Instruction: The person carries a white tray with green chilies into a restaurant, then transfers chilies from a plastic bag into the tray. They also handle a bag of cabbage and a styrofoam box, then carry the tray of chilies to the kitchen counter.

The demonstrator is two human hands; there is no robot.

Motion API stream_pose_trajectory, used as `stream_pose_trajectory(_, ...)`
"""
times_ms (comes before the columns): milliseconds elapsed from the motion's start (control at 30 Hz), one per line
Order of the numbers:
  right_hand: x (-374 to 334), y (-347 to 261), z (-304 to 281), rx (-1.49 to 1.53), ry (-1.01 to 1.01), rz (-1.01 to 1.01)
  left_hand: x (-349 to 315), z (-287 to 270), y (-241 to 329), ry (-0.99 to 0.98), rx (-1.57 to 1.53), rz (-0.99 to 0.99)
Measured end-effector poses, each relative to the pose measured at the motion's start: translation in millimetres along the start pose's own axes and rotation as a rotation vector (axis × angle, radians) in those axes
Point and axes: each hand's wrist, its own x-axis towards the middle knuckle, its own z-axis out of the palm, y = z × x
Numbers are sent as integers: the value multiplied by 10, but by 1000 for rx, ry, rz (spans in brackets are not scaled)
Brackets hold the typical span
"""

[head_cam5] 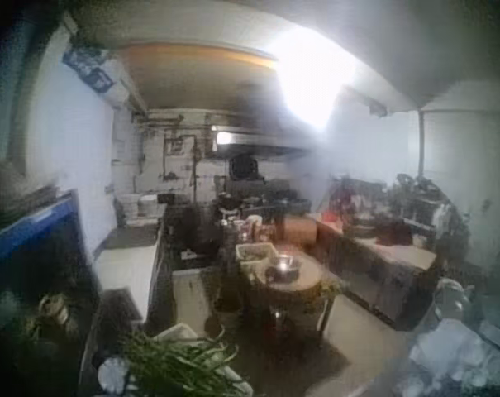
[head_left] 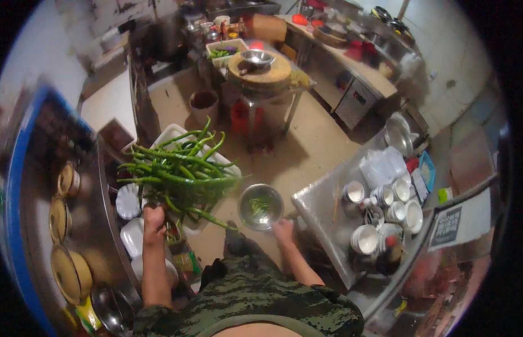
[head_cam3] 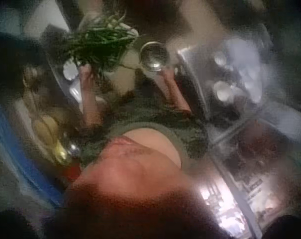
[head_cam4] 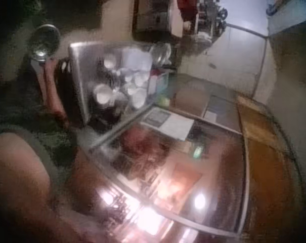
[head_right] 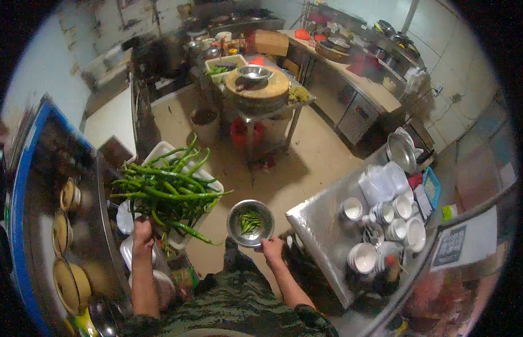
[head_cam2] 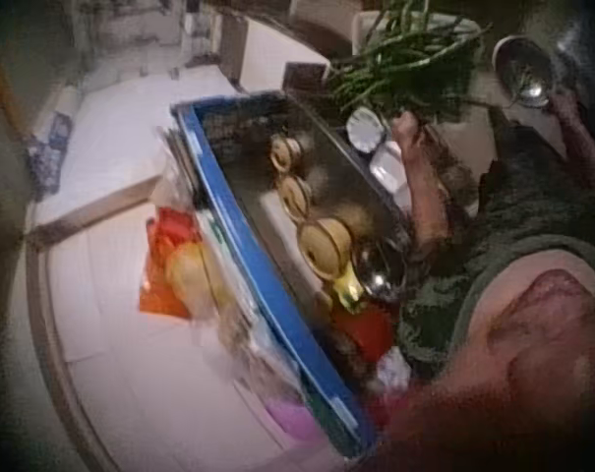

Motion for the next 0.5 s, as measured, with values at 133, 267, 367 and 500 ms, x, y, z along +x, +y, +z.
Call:
stream_pose_trajectory(133, 1349, -749, 328, 166, 108, -53, 1176, 76, 350, -115, 2, 218)
stream_pose_trajectory(267, 2357, -1565, 903, 146, 236, -252, 2159, 15, 677, 9, -99, 194)
stream_pose_trajectory(367, 3459, -2309, 961, 204, 260, -307, 2991, 419, 1002, 9, 93, 262)
stream_pose_trajectory(500, 4694, -3181, 1237, 239, 159, -292, 3783, 736, 1701, -96, 95, 39)
